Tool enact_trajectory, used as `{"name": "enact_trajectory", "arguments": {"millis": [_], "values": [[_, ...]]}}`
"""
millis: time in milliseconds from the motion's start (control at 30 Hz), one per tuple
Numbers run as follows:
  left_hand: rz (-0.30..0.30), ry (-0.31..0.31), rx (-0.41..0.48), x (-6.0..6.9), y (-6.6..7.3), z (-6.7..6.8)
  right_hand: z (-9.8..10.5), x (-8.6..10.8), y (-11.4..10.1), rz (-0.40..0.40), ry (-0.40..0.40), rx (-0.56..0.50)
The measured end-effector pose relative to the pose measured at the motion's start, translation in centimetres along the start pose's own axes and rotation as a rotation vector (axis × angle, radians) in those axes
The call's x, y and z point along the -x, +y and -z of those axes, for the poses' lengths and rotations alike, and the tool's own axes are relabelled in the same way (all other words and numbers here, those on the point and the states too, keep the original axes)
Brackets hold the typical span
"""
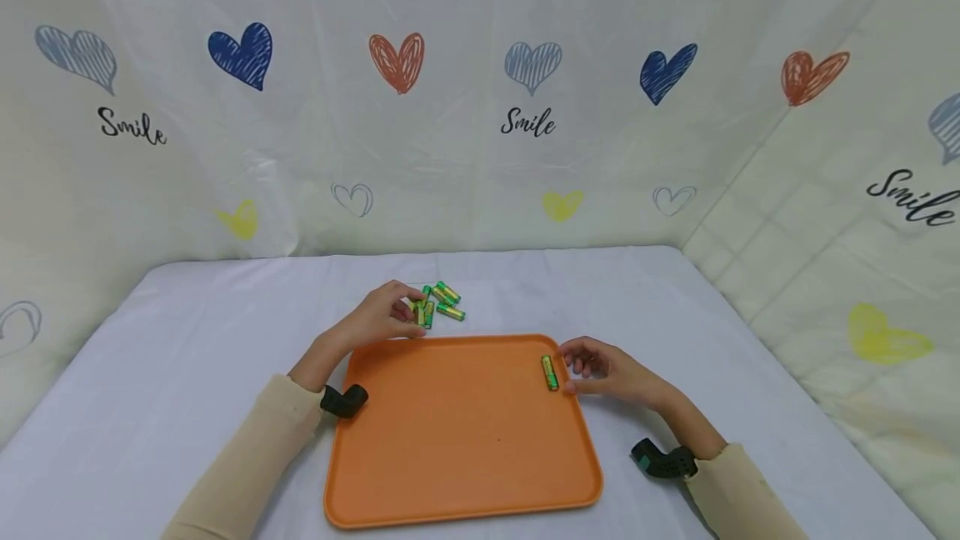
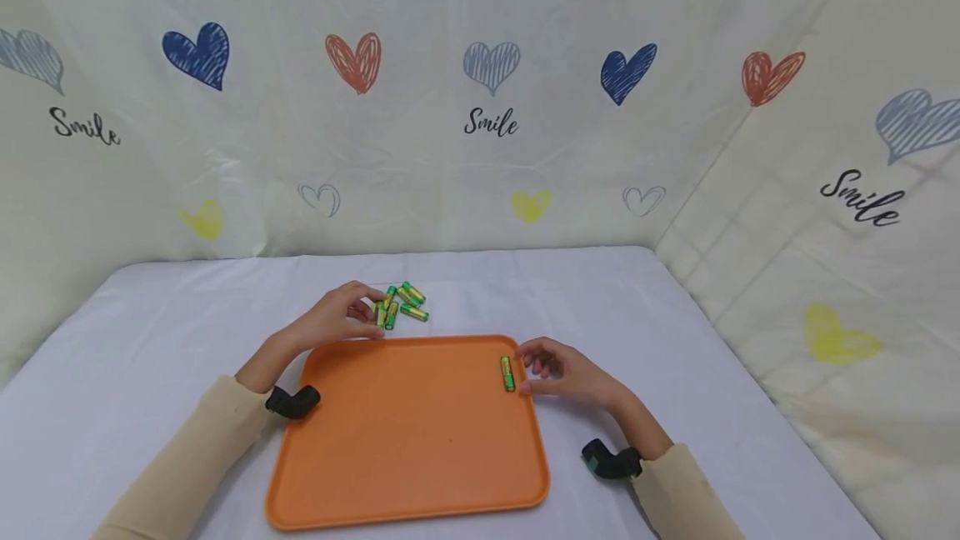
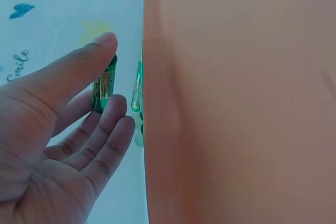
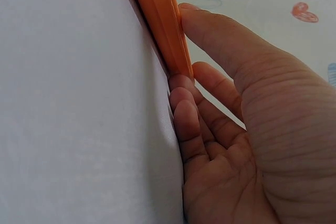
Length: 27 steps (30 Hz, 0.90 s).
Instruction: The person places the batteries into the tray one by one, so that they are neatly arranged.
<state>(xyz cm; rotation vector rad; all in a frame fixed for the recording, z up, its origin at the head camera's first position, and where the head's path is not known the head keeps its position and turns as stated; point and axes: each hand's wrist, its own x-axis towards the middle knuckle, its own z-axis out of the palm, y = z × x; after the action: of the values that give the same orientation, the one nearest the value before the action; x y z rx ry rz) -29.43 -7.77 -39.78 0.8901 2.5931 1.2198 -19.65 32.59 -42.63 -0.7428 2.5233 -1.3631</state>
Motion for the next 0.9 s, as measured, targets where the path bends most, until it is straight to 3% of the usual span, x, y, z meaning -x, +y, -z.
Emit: {"name": "enact_trajectory", "arguments": {"millis": [367,600,900], "values": [[-0.044,-0.036,0.014,-0.2,0.7,-0.8,0.1,0.0,0.0,0.005,-0.006,0.000],[-0.102,-0.050,0.009,-0.4,1.2,-1.3,0.1,0.1,-0.1,-0.018,-0.001,0.000],[-0.122,-0.077,0.001,-0.8,2.0,-2.2,0.0,0.1,-0.5,-0.034,0.001,-0.003]]}}
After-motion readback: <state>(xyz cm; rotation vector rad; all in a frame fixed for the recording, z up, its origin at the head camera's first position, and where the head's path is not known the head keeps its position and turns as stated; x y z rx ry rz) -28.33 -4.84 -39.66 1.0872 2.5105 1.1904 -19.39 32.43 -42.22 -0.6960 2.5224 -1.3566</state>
